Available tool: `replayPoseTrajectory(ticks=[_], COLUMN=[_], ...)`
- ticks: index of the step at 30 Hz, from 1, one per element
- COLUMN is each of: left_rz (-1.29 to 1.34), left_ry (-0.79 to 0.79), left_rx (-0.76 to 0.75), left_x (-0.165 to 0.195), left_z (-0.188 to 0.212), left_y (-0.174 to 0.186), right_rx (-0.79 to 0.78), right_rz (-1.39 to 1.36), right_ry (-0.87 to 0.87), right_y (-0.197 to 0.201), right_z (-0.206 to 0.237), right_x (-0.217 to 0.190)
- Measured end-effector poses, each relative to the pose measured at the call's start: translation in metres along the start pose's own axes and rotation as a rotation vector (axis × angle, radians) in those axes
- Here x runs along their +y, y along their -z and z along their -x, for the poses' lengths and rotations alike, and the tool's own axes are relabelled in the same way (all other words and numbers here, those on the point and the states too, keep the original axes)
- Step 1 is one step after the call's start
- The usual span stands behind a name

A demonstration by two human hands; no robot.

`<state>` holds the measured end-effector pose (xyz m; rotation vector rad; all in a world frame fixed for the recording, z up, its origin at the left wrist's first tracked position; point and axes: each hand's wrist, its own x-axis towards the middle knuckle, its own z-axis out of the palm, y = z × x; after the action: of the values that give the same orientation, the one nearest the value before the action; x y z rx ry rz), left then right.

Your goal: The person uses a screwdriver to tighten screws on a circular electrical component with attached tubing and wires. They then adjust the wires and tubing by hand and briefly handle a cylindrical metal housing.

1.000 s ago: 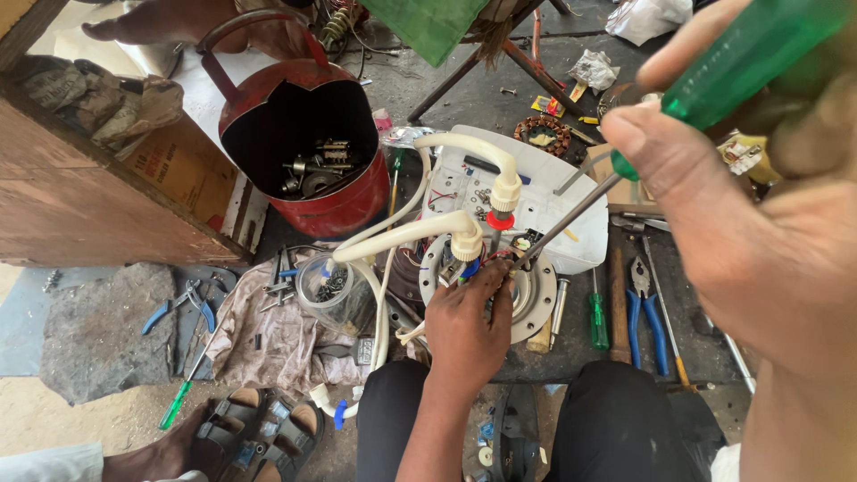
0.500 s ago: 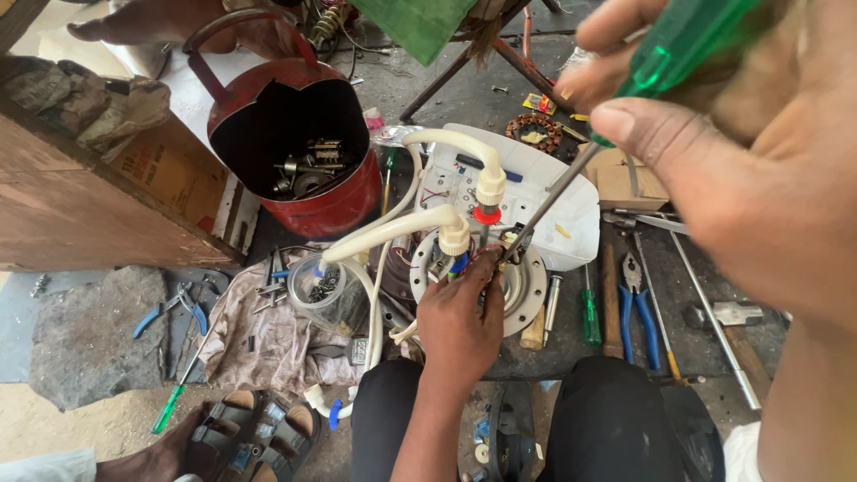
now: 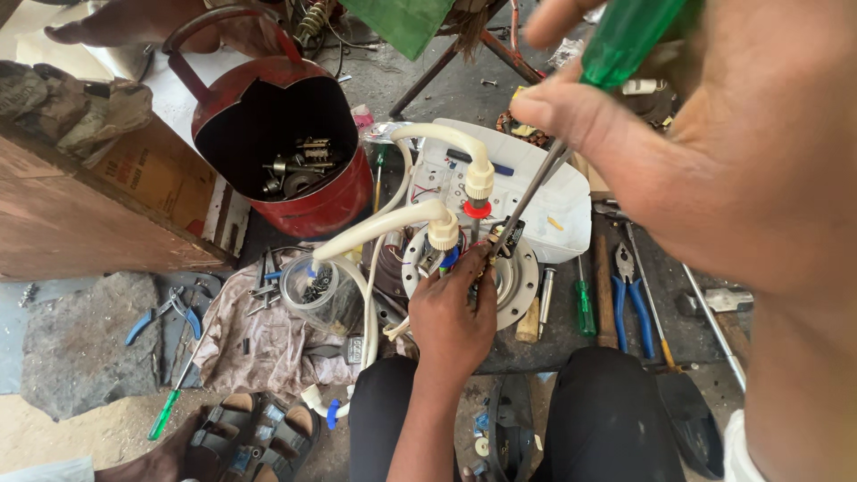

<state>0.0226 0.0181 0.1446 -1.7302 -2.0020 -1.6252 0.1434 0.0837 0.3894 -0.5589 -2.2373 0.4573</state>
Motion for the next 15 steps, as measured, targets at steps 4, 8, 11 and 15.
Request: replayPoseTrajectory(ticks=[4, 8, 11, 15], left_rz=[0.013, 0.010, 0.017, 0.041], left_ry=[0.001, 0.064, 0.016, 0.009], left_rx=[0.001, -0.044, -0.020, -0.015], left_x=[-0.0018, -0.0020, -0.0029, -0.0040], left_z=[-0.0013, -0.0016, -0.0015, -0.0006], left_y=[0.0026, 0.0026, 0.0025, 0.0026], right_rx=[-0.055, 0.002, -0.031, 0.006], right_rz=[-0.248, 0.029, -0.106, -0.075], right_ry=[-0.092, 0.006, -0.032, -0.027], right_y=[0.0009, -0.0055, -0.0034, -0.0056], right_z=[-0.0075, -0.0048, -0.0017, -0.0009], right_x=[-0.0030, -0.0028, -0.0022, -0.0026])
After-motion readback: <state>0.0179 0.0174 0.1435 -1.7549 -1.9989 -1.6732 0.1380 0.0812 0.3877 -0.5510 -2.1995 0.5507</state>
